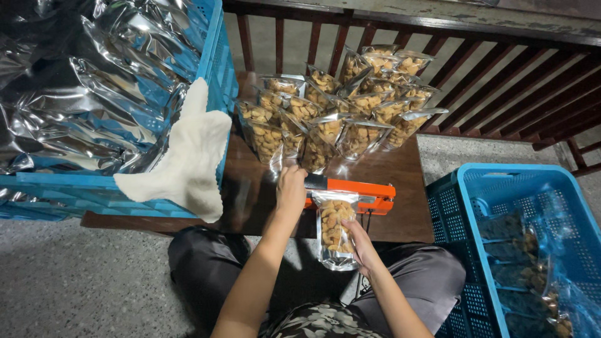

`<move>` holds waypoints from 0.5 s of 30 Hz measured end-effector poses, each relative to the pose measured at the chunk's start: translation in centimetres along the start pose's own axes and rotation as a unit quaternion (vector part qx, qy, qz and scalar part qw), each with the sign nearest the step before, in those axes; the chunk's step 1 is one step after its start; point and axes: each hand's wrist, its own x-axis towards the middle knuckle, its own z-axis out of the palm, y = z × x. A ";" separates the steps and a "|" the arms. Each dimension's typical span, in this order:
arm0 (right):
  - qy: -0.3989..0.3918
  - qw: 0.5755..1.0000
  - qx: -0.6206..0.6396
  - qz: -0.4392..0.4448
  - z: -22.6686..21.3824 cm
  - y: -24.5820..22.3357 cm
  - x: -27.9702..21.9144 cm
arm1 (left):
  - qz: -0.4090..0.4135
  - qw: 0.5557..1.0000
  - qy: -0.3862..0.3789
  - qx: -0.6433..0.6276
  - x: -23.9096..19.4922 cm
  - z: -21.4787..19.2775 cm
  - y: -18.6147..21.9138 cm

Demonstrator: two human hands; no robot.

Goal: The person sits on the floor and uses an orange handheld heat sealer to seal clear plastic bags filled with snacks. After sealing each bag, the person places it into a blue plastic basket.

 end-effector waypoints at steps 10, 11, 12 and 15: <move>0.012 1.000 -0.010 -0.001 -1.1 0.6 1.2 | -0.019 0.998 0.024 -0.051 0.3 1.4 -1.3; 0.007 1.000 -0.003 -0.004 -1.0 0.7 1.2 | -0.016 0.998 0.024 -0.051 0.3 1.4 -1.4; 0.003 1.000 0.003 -0.007 -0.9 0.7 1.2 | -0.014 0.998 0.024 -0.051 0.4 1.4 -1.6; 0.010 1.000 -0.006 0.001 -0.7 0.6 0.9 | -0.018 0.998 0.012 -0.055 0.5 1.3 -1.7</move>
